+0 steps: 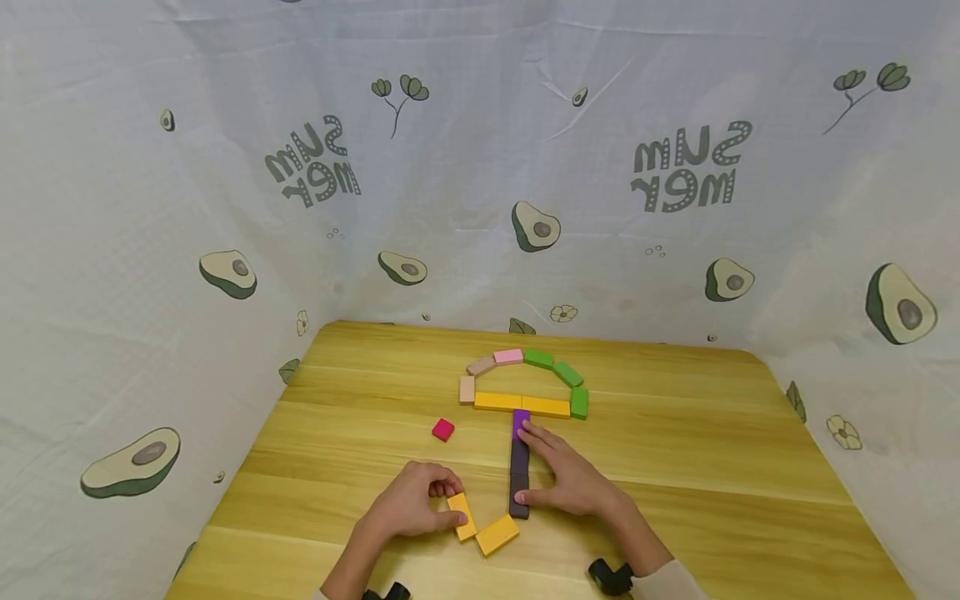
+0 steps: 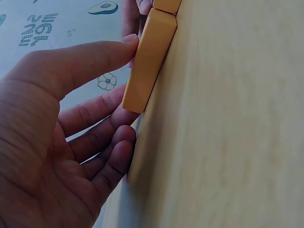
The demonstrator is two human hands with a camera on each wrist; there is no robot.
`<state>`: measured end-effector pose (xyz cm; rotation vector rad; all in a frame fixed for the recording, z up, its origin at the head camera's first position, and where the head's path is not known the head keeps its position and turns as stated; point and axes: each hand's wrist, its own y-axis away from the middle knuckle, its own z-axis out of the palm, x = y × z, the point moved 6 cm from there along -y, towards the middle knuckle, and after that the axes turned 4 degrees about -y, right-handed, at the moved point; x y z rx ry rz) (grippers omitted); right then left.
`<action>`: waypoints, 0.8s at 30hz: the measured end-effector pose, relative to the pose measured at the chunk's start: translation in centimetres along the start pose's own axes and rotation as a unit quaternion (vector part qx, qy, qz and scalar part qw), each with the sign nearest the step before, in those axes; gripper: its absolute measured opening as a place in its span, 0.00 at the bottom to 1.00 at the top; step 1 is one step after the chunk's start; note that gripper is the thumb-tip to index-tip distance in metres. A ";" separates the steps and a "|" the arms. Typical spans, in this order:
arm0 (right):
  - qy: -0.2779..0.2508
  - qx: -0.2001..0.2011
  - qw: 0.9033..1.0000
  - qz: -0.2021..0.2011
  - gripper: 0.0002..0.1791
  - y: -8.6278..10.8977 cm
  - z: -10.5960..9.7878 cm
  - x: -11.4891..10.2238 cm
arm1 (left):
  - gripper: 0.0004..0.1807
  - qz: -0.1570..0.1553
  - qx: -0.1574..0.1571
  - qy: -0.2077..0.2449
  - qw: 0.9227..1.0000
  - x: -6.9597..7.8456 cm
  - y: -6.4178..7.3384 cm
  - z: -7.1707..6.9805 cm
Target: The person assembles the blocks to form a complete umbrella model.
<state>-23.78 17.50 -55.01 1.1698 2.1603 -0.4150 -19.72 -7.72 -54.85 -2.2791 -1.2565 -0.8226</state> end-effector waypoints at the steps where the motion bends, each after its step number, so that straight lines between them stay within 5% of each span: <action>1: -0.001 -0.001 1.000 0.000 0.55 0.0 0.0 0.0 | 0.16 0.000 0.000 0.001 1.000 0.0 0.0 0.0; 15: -0.002 -0.003 1.000 0.003 0.55 0.0 0.2 0.4 | 0.21 -0.015 0.017 0.024 0.999 -1.0 0.0 -0.3; 24: 0.000 -0.002 1.000 0.000 0.56 0.1 0.0 0.2 | 0.24 -0.036 0.113 0.037 0.992 -3.2 -0.5 -3.5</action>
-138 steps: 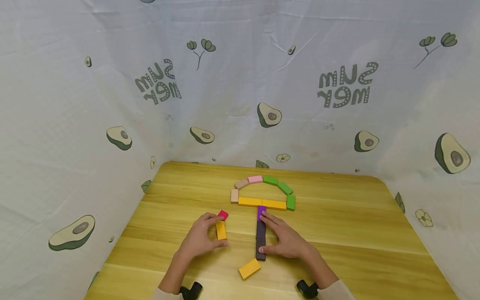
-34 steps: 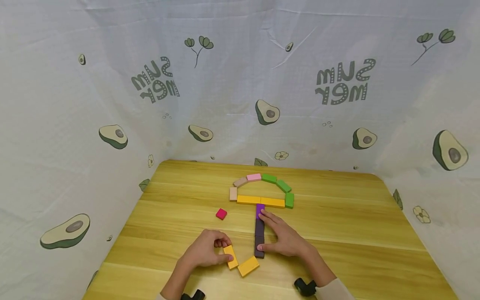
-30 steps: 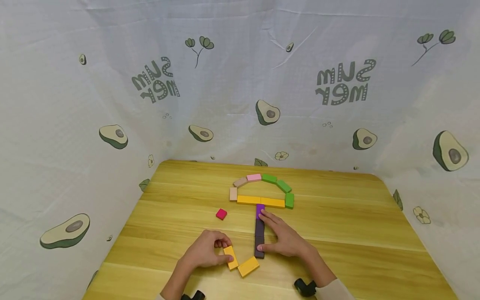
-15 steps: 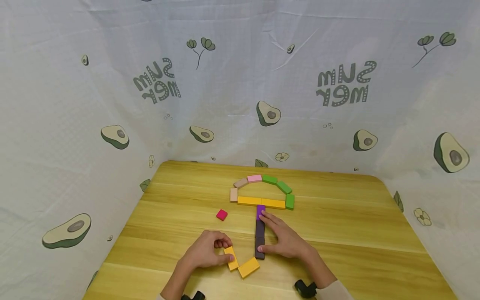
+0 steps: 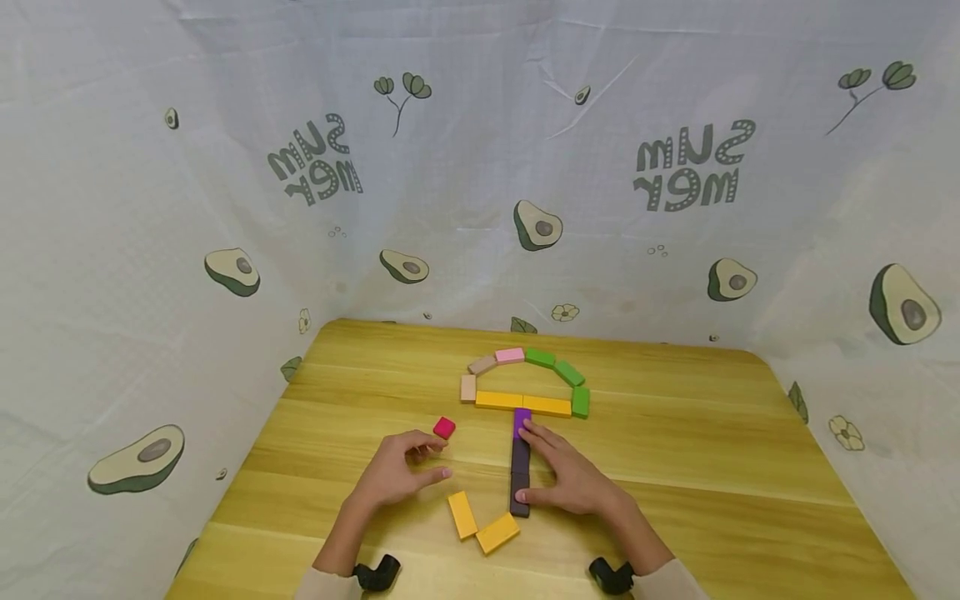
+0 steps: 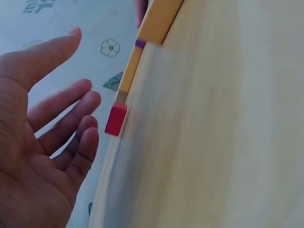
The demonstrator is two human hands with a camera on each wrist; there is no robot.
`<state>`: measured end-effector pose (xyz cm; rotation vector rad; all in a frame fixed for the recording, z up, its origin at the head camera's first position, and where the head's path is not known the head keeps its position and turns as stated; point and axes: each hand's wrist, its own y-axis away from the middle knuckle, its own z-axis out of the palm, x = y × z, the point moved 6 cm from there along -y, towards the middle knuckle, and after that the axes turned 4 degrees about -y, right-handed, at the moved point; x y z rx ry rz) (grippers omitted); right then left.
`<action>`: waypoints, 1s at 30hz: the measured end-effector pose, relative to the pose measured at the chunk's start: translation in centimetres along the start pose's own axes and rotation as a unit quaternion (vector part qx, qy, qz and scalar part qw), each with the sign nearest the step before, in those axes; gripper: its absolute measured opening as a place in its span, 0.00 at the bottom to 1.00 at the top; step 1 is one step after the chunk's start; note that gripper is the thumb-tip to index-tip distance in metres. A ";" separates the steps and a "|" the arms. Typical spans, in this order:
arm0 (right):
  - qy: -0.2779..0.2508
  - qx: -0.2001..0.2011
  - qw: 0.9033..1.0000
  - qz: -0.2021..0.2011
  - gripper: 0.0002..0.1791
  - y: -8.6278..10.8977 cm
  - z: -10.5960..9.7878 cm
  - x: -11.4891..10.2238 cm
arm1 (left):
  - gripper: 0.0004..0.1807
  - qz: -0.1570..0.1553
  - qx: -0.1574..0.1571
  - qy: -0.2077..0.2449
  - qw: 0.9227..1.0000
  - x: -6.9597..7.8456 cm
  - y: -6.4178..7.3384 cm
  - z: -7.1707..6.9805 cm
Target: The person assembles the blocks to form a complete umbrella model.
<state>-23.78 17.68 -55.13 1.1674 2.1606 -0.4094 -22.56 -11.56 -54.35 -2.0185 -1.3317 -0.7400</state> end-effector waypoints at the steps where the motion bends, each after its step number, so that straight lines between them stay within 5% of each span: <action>1: 0.000 0.000 1.000 0.001 0.56 0.0 0.0 0.0 | 0.24 0.000 0.009 -0.004 1.000 -0.2 -0.2 -0.4; 6: -0.006 -0.004 1.000 0.005 0.56 -0.1 0.1 0.0 | 0.27 -0.004 0.020 -0.045 0.999 -1.2 -1.4 -1.4; 16: -0.001 0.001 1.000 0.003 0.56 -0.1 0.1 0.3 | 0.32 0.014 -0.045 -0.063 0.997 -2.7 -4.2 -1.0; 23: -0.007 0.003 1.000 0.001 0.56 -0.1 0.1 0.3 | 0.27 0.010 -0.075 -0.068 0.995 -2.8 -4.7 -0.7; 30: -0.012 -0.002 1.000 0.005 0.56 -0.1 0.1 0.1 | 0.22 0.024 -0.071 -0.079 0.994 -2.7 -4.5 -0.6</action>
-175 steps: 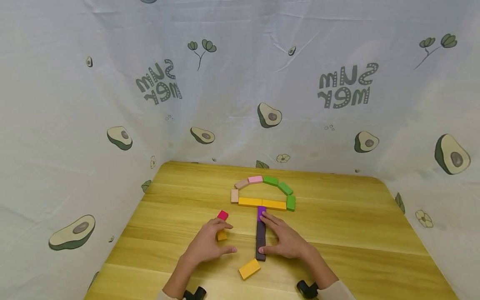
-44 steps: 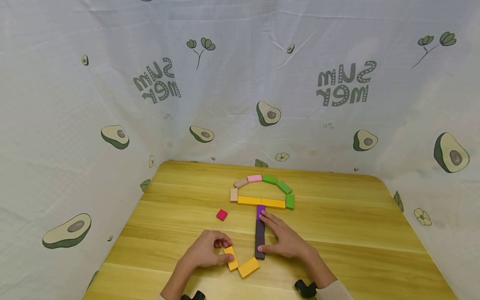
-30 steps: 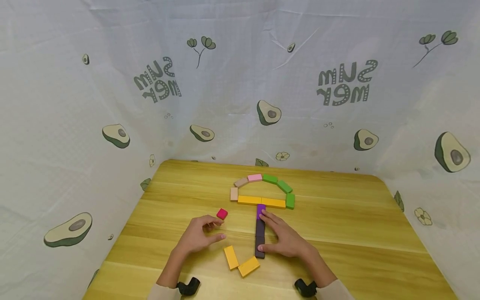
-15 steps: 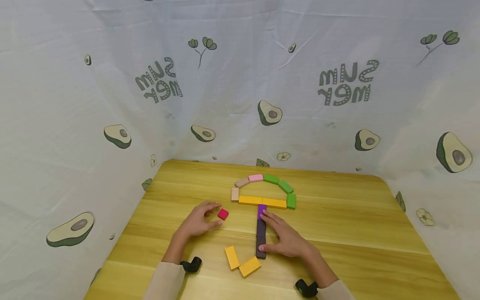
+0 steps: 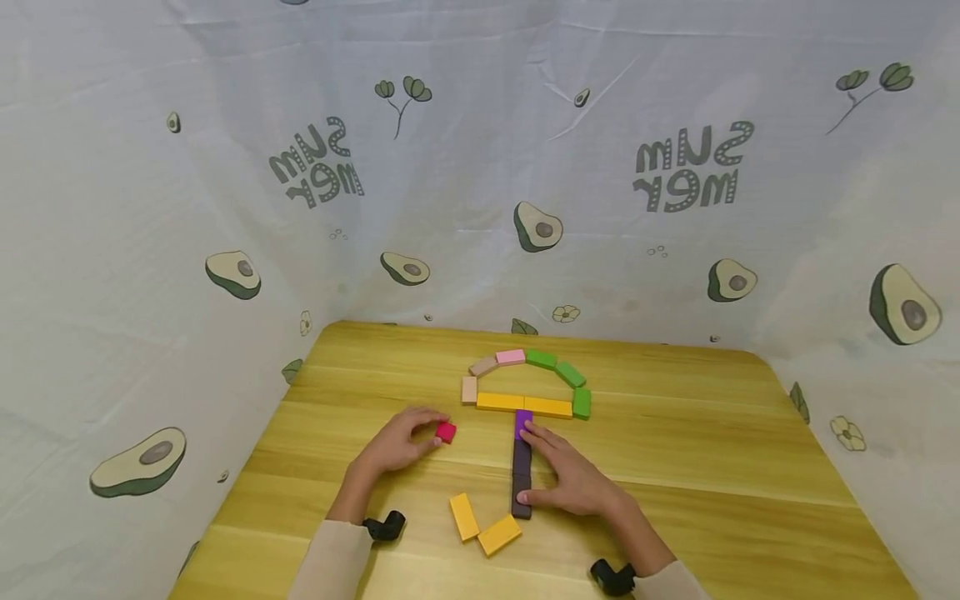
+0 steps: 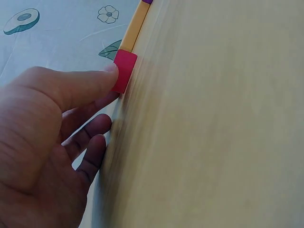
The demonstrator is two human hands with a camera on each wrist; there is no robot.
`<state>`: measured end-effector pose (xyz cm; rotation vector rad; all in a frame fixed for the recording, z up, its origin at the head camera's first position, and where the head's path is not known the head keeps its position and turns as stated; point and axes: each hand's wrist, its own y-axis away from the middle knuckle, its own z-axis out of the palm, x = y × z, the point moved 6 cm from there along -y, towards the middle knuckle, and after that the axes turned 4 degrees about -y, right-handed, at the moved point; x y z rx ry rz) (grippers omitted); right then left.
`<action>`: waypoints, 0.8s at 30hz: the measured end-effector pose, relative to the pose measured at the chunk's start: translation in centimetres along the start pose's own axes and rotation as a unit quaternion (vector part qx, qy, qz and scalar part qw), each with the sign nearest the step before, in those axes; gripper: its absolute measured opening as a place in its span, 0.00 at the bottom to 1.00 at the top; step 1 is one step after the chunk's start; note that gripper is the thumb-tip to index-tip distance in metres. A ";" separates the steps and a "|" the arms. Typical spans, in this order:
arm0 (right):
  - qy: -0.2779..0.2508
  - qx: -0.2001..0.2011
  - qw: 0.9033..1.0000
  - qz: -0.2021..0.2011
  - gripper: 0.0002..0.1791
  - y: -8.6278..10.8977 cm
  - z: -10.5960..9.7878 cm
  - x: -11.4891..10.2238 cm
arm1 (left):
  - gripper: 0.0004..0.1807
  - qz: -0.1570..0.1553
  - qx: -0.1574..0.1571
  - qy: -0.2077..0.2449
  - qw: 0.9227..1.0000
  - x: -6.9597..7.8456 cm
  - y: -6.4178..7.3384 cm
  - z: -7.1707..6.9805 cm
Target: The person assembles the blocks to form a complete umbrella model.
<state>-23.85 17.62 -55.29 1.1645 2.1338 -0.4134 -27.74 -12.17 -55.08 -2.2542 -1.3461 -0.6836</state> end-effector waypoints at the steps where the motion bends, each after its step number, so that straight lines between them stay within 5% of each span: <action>1: -0.003 -0.001 1.000 0.001 0.56 0.0 0.0 -0.1 | 0.21 0.001 0.002 0.003 1.000 0.0 0.1 0.0; 24: 0.003 0.000 1.000 -0.006 0.55 0.0 -0.1 -0.2 | 0.17 -0.003 0.009 0.030 1.000 -0.1 -0.3 0.3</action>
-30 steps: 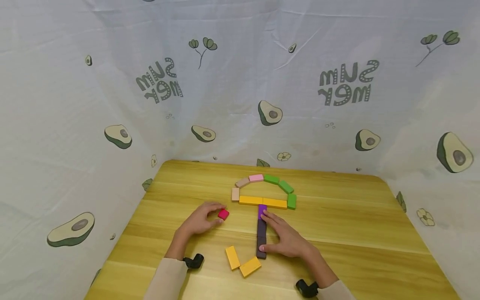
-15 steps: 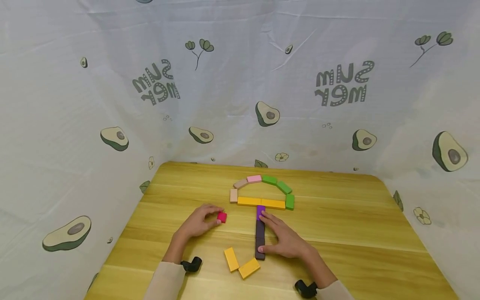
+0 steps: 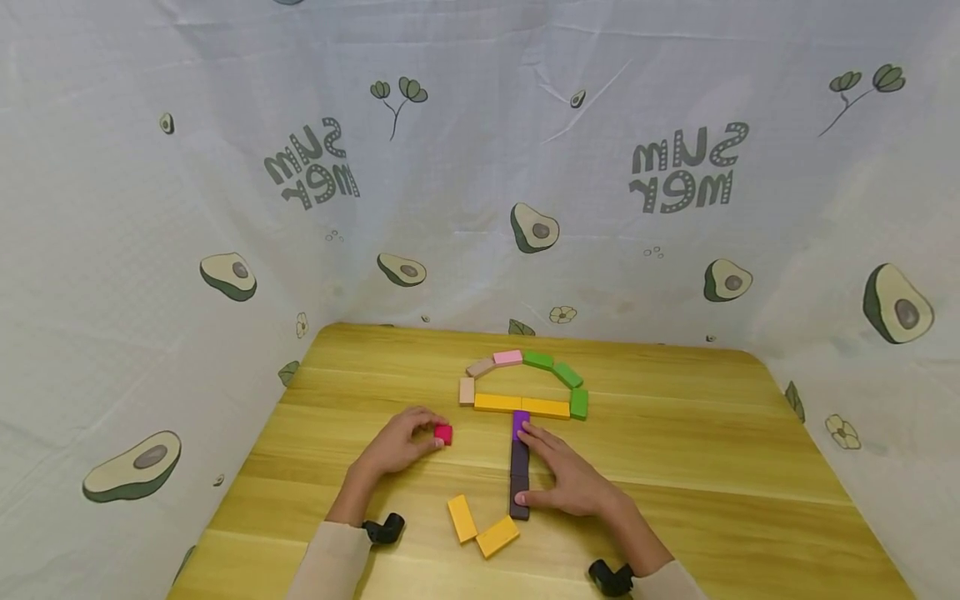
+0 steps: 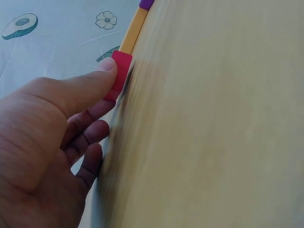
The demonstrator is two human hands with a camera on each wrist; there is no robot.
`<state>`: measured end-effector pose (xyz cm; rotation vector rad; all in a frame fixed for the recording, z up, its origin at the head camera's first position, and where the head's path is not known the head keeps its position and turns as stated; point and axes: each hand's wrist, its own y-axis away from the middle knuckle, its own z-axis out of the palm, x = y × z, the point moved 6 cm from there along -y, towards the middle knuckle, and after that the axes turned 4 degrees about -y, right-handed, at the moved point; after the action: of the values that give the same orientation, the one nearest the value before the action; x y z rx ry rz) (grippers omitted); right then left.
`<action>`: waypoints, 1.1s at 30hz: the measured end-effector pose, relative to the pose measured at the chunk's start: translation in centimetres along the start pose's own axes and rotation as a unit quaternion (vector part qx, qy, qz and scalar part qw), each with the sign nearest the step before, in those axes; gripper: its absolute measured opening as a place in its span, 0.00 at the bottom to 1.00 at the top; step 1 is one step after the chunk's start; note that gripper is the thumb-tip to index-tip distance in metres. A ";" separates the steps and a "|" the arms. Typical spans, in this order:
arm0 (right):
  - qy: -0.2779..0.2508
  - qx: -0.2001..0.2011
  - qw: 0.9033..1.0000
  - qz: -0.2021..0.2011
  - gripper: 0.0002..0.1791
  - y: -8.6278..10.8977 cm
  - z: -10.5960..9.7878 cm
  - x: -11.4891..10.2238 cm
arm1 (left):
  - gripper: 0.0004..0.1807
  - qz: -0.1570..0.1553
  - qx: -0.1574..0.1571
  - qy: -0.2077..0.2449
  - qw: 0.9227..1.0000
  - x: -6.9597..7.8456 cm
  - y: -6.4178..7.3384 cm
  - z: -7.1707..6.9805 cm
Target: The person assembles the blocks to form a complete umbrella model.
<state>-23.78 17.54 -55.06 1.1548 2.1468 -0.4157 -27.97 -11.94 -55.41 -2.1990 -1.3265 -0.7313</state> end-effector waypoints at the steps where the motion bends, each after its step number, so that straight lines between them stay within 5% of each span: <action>1: -0.001 -0.001 1.000 0.002 0.55 0.0 0.0 0.0 | 0.17 -0.001 0.000 0.002 1.000 0.0 0.0 0.0; 11: -0.002 0.000 1.000 0.002 0.55 0.1 0.2 0.0 | 0.16 0.003 -0.013 -0.005 1.000 0.9 1.1 0.5; 33: -0.001 0.003 1.000 0.001 0.55 0.1 0.0 -0.3 | 0.14 0.068 -0.058 0.000 0.996 4.2 2.8 2.0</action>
<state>-23.62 17.42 -54.87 1.1601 2.1440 -0.4227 -23.43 -9.13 -54.55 -2.3534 -1.1478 -0.7732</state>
